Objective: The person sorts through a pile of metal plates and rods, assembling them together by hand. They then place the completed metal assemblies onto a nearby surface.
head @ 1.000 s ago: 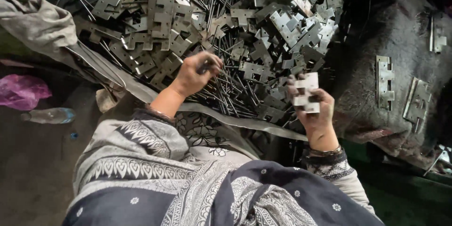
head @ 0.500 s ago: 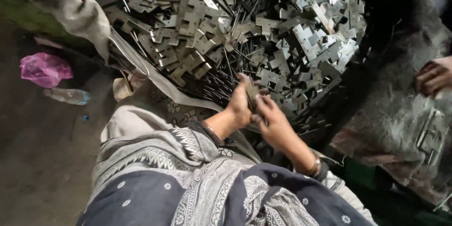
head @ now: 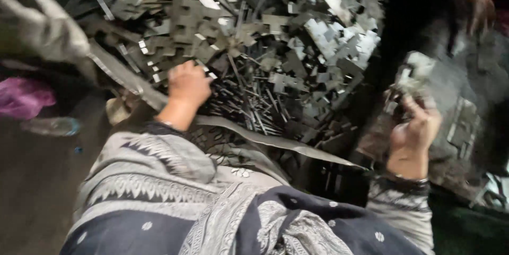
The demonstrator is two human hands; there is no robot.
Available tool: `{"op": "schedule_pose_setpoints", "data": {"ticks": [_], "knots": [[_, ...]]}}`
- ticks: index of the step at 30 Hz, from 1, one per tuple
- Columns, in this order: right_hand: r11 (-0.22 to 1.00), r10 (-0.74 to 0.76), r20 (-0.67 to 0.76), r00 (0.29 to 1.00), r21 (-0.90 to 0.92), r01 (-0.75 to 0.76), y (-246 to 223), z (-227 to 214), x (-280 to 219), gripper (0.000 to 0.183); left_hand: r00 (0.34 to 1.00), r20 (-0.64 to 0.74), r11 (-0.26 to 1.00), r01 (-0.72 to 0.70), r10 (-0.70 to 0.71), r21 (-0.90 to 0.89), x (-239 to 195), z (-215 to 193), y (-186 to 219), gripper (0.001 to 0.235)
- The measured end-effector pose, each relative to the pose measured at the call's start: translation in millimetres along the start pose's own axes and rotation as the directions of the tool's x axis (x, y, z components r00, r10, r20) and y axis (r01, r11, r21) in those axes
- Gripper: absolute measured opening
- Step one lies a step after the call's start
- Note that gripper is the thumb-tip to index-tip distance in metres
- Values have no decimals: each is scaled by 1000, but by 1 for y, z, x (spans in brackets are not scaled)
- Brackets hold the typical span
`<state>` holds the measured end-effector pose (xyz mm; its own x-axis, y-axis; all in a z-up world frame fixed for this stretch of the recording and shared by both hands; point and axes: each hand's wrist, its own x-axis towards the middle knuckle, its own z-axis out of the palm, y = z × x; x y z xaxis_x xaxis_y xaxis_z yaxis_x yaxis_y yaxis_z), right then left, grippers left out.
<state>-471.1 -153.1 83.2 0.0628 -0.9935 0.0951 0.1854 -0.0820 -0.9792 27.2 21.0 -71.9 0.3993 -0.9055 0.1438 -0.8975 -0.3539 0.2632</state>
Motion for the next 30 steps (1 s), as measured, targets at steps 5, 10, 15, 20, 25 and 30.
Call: {"op": "schedule_pose_setpoints", "data": {"ticks": [5,10,15,20,25,30], "knots": [[-210,-393,278,877,-955,208,16,-119,73,59,947,-164,959,-260,276,110,4,24,-34,28],[-351,-241,440,865,-871,345,34,-73,67,40,958,-116,919,-285,262,-272,18,-24,3,33],[363,-12,686,727,-675,643,80,107,10,33,987,94,-93,107,134,-990,20,-36,72,33],[289,225,780,584,-625,725,136,197,-10,69,981,160,-605,194,110,-772,37,-42,71,13],[294,307,767,563,-639,710,153,191,8,64,988,-22,739,-128,151,-661,31,-20,87,28],[526,85,817,570,-523,670,111,157,17,27,846,19,838,-525,533,-149,0,26,95,5]]}}
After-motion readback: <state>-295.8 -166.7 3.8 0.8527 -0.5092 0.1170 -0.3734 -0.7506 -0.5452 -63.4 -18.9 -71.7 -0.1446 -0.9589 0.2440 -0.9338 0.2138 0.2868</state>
